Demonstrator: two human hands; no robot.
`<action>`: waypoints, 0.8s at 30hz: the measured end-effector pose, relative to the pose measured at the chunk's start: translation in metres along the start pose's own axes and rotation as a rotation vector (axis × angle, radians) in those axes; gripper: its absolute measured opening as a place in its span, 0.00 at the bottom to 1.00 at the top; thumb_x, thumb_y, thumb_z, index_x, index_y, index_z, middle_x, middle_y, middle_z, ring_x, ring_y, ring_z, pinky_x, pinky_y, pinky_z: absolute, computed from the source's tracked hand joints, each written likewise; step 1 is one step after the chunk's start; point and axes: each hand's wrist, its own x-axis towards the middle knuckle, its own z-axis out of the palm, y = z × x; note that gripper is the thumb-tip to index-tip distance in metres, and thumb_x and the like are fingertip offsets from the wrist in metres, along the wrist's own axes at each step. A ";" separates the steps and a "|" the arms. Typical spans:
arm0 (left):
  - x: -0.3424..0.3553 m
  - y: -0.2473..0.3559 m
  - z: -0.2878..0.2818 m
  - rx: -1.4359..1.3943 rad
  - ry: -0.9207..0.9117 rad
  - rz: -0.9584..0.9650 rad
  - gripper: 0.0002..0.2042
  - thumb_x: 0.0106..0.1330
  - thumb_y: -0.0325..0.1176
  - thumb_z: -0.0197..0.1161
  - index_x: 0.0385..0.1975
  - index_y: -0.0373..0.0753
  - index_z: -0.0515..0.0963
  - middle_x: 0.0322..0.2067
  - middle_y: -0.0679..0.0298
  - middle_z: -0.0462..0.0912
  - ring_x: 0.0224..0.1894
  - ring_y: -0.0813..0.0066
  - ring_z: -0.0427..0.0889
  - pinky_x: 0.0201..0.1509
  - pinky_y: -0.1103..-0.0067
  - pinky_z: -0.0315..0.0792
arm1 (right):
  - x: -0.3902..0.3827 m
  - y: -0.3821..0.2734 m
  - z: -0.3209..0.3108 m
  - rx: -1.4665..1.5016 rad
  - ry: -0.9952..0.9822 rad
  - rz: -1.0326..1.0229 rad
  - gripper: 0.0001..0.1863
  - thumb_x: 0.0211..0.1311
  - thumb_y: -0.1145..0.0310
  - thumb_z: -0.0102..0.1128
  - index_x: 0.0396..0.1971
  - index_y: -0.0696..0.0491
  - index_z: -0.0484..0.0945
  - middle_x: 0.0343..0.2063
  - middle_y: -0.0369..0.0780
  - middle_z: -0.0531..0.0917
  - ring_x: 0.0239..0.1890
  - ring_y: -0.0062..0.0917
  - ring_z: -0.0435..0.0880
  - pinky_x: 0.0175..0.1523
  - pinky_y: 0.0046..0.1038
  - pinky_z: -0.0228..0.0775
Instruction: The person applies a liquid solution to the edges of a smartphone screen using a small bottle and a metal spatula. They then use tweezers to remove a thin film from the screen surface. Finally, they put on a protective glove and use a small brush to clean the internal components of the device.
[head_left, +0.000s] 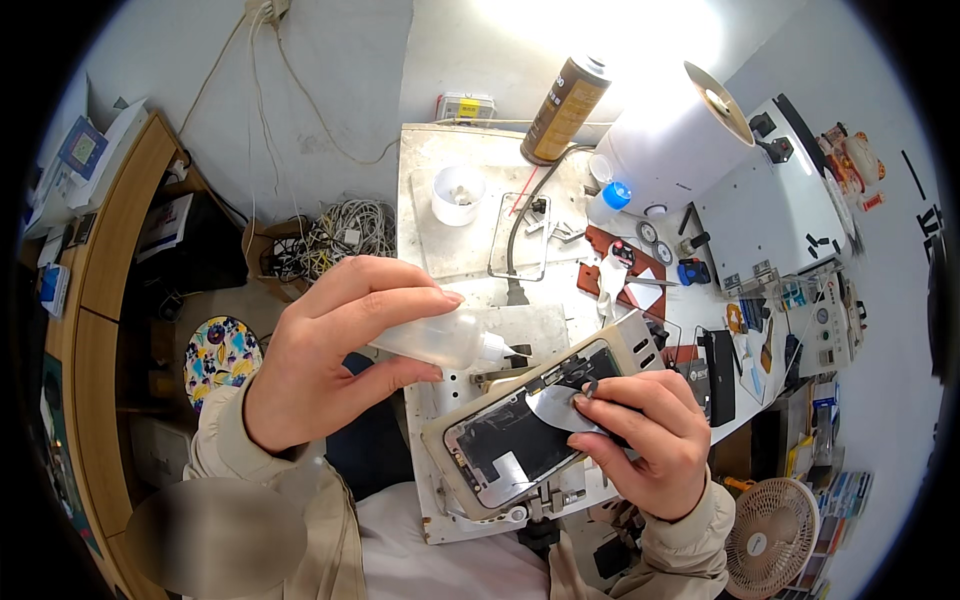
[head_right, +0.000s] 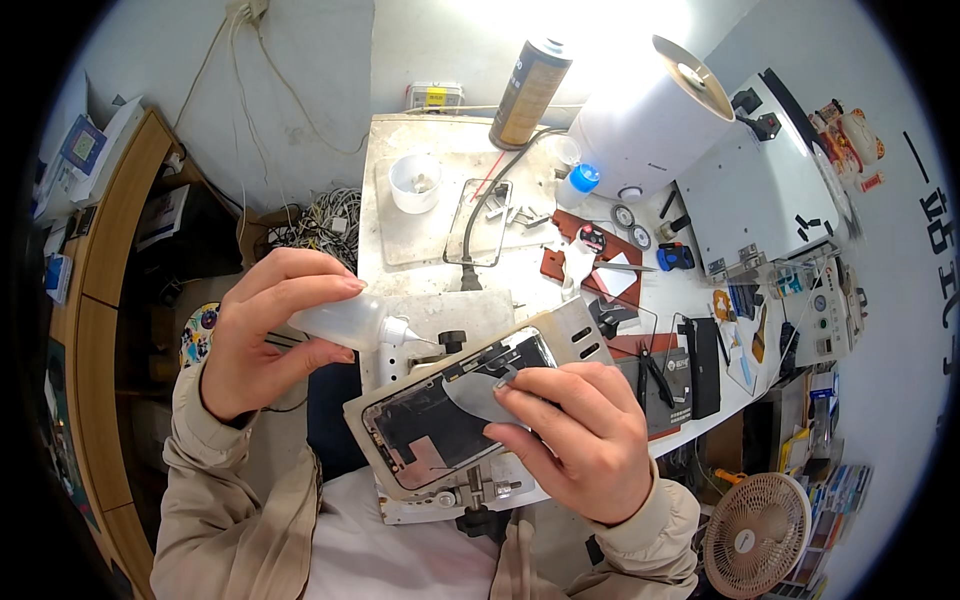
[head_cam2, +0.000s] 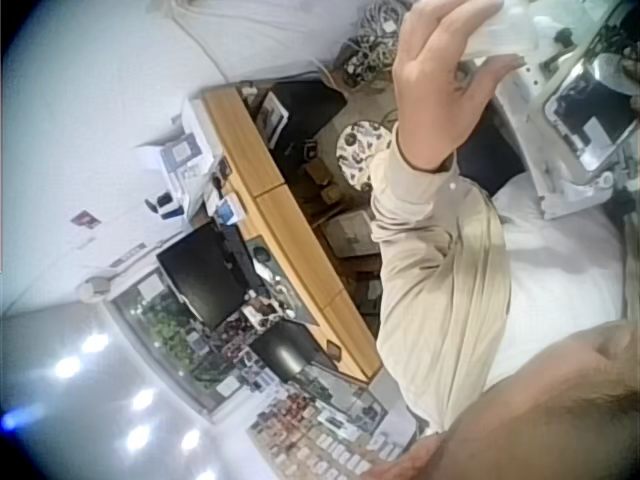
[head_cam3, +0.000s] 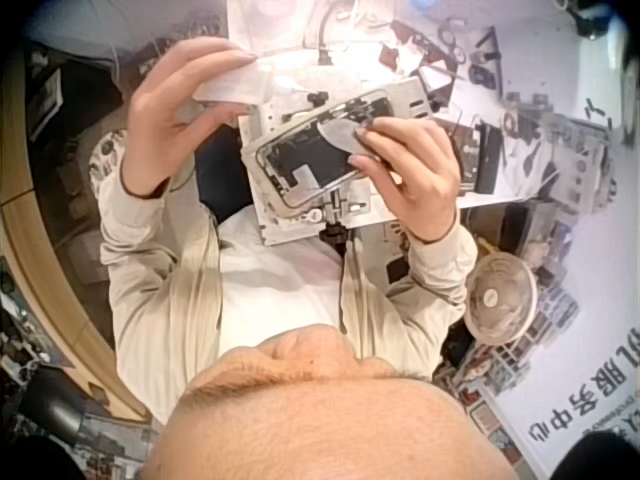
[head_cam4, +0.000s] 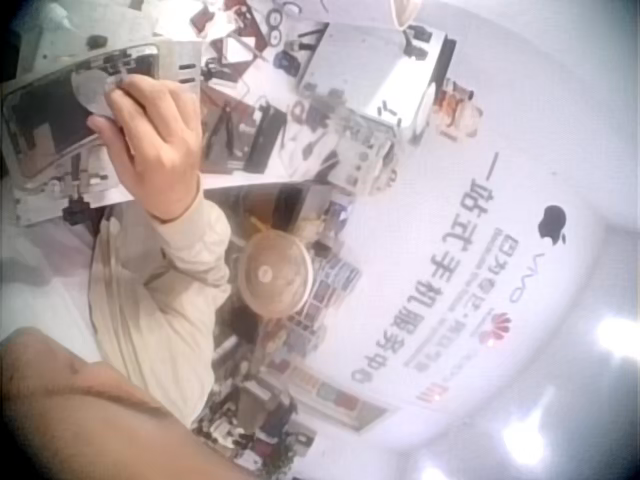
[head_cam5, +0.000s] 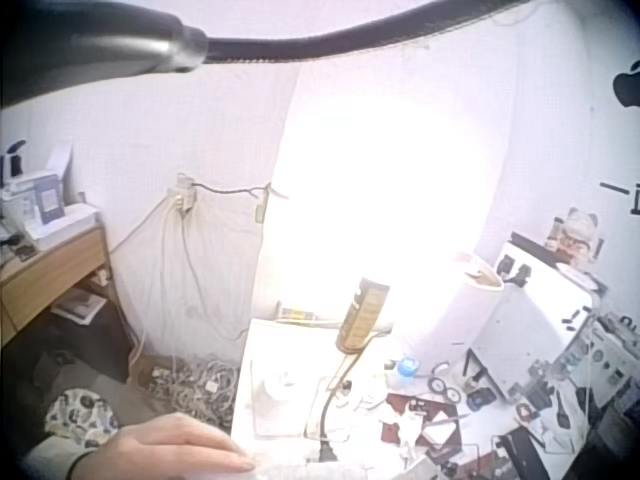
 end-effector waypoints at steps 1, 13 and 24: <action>0.000 0.000 0.000 0.002 -0.001 0.001 0.26 0.55 0.35 0.83 0.56 0.38 0.85 0.53 0.57 0.85 0.52 0.60 0.85 0.54 0.69 0.79 | 0.000 0.000 0.000 -0.002 0.004 -0.002 0.19 0.48 0.68 0.85 0.42 0.55 0.91 0.44 0.36 0.88 0.42 0.32 0.83 0.46 0.31 0.77; 0.000 0.001 -0.001 -0.028 -0.011 -0.003 0.27 0.56 0.32 0.83 0.57 0.39 0.85 0.54 0.57 0.84 0.53 0.60 0.84 0.55 0.69 0.79 | 0.000 -0.001 0.000 -0.006 0.013 0.036 0.18 0.48 0.69 0.85 0.40 0.55 0.91 0.43 0.37 0.87 0.42 0.35 0.83 0.45 0.35 0.78; 0.001 0.000 -0.002 -0.010 -0.003 0.005 0.26 0.57 0.35 0.83 0.56 0.38 0.85 0.54 0.56 0.85 0.53 0.60 0.85 0.56 0.69 0.79 | 0.002 0.006 0.002 0.019 0.012 0.016 0.21 0.40 0.69 0.86 0.40 0.55 0.93 0.40 0.38 0.86 0.41 0.34 0.82 0.44 0.34 0.76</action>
